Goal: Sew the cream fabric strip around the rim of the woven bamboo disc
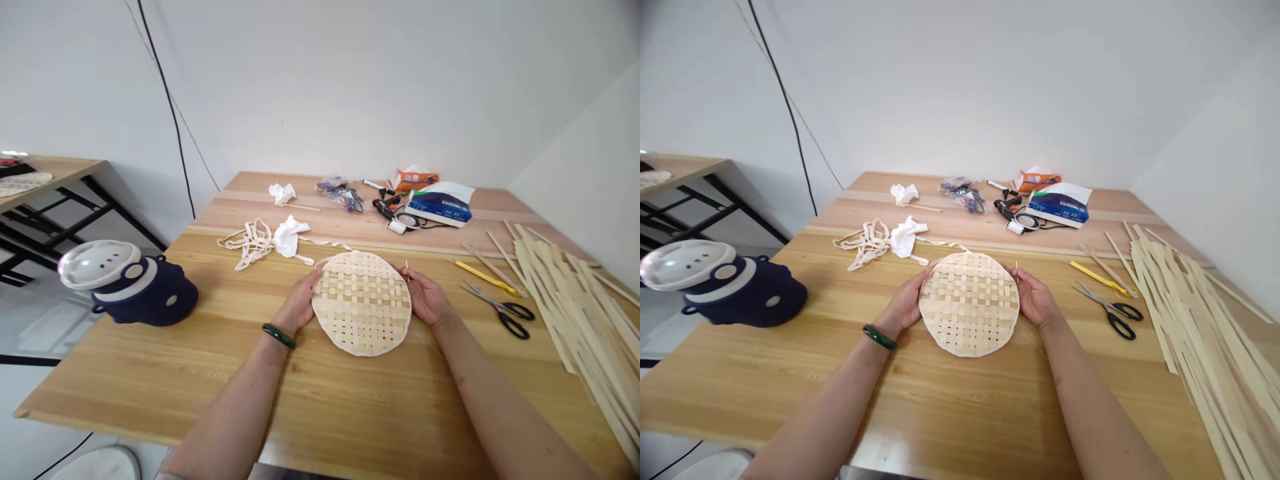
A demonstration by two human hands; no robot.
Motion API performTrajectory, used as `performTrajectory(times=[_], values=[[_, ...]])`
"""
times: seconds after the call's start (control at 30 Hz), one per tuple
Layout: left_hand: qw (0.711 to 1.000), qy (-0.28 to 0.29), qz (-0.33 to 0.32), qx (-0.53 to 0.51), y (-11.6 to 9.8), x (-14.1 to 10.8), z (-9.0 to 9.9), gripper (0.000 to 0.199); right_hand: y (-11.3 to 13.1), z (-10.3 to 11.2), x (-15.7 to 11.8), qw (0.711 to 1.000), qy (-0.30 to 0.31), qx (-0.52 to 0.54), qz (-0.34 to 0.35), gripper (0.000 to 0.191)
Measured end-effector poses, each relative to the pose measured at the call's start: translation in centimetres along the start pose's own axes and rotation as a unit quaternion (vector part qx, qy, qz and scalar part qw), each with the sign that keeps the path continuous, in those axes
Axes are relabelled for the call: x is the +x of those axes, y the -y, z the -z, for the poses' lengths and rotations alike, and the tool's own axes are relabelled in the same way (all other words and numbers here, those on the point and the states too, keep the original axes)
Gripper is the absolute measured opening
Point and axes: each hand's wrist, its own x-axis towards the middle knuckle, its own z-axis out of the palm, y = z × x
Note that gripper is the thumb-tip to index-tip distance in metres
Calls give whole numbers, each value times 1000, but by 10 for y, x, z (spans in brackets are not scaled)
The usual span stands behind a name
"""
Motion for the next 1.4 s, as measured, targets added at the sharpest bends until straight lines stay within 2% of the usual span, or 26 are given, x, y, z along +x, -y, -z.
performTrajectory(times=[0.27,0.47,0.6,0.77,0.87,0.97,1.1,1.27,1.4], values=[[999,17,42,-14,-6,-4,-3,48,1,-1,0,1000,-16,8,-5,11],[998,12,51,-36,-6,-5,-4,54,3,-1,-1,1000,-22,-3,-22,11],[997,41,52,-26,-5,-5,-1,56,1,0,-2,999,-25,-3,-26,12],[998,51,34,-2,-3,-7,5,36,-1,1,-4,999,-41,-8,-29,16],[998,45,51,4,-3,-10,9,45,0,0,-4,999,-29,-1,-25,16],[998,29,58,11,-4,-12,9,44,0,-1,-6,1000,-19,4,-17,15],[997,22,65,26,-2,-15,4,41,-1,-1,-10,1000,-25,10,-11,15],[998,-7,52,35,2,-22,-5,24,-3,-2,-15,999,-38,10,15,17],[999,-20,43,27,3,-26,-7,26,-1,-2,-14,999,-44,2,11,17]])
